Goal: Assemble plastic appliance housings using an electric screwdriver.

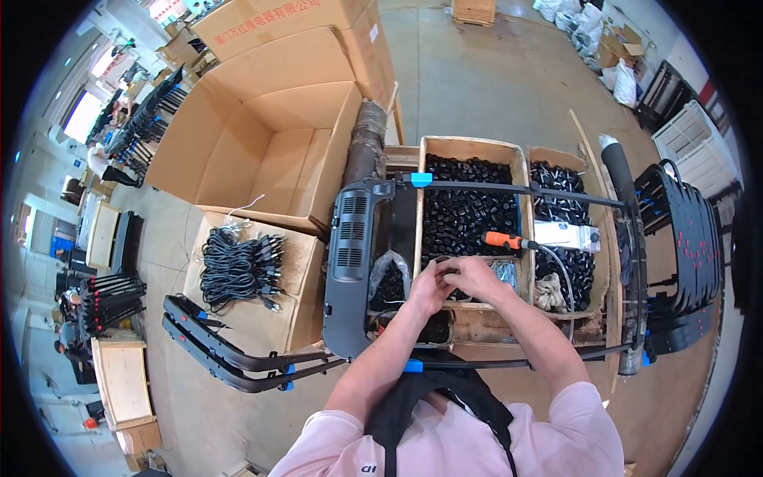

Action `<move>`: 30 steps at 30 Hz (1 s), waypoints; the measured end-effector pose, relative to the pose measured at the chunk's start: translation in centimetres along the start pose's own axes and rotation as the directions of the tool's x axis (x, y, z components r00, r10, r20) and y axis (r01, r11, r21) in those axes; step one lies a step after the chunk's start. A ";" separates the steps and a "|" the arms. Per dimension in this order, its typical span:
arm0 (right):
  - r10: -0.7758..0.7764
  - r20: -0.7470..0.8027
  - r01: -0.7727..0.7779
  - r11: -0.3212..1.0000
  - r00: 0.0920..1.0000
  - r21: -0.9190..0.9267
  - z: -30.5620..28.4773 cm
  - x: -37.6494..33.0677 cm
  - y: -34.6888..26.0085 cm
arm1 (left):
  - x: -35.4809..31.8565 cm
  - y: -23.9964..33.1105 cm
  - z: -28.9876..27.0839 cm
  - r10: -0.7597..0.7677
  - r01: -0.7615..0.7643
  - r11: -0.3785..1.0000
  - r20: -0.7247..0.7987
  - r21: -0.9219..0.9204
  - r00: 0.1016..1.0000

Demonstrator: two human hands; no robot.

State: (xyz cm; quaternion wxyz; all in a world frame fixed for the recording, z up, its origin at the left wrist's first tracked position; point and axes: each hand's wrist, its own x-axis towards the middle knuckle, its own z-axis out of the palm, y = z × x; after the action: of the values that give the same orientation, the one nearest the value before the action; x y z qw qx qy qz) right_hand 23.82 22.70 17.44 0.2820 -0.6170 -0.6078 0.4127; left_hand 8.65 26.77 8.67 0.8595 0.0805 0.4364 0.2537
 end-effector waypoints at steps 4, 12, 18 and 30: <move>0.096 -0.028 -0.096 0.995 0.995 0.016 -1.2 -0.8 -2.1 | 0.4 -0.2 -0.5 -0.006 0.024 0.985 0.103 -0.169 0.995; 0.041 0.205 0.049 0.908 0.978 -0.417 1.4 -0.2 7.0 | -5.9 2.5 -1.9 0.032 -0.023 0.995 0.091 -0.095 0.995; 0.003 0.440 0.221 0.862 0.898 -0.457 4.1 2.2 10.4 | -11.8 3.6 -4.5 0.119 -0.119 0.993 0.057 -0.008 0.991; 0.032 0.385 0.127 0.916 0.922 -0.381 4.8 2.7 9.9 | -15.5 2.9 -6.7 0.189 -0.189 0.981 -0.015 0.037 0.982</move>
State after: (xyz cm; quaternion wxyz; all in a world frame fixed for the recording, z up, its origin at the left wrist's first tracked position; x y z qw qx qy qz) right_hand 24.68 23.62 6.18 0.0361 -0.5533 -0.7375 0.3856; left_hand -5.29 20.86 16.61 0.8260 0.1344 0.4389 0.3271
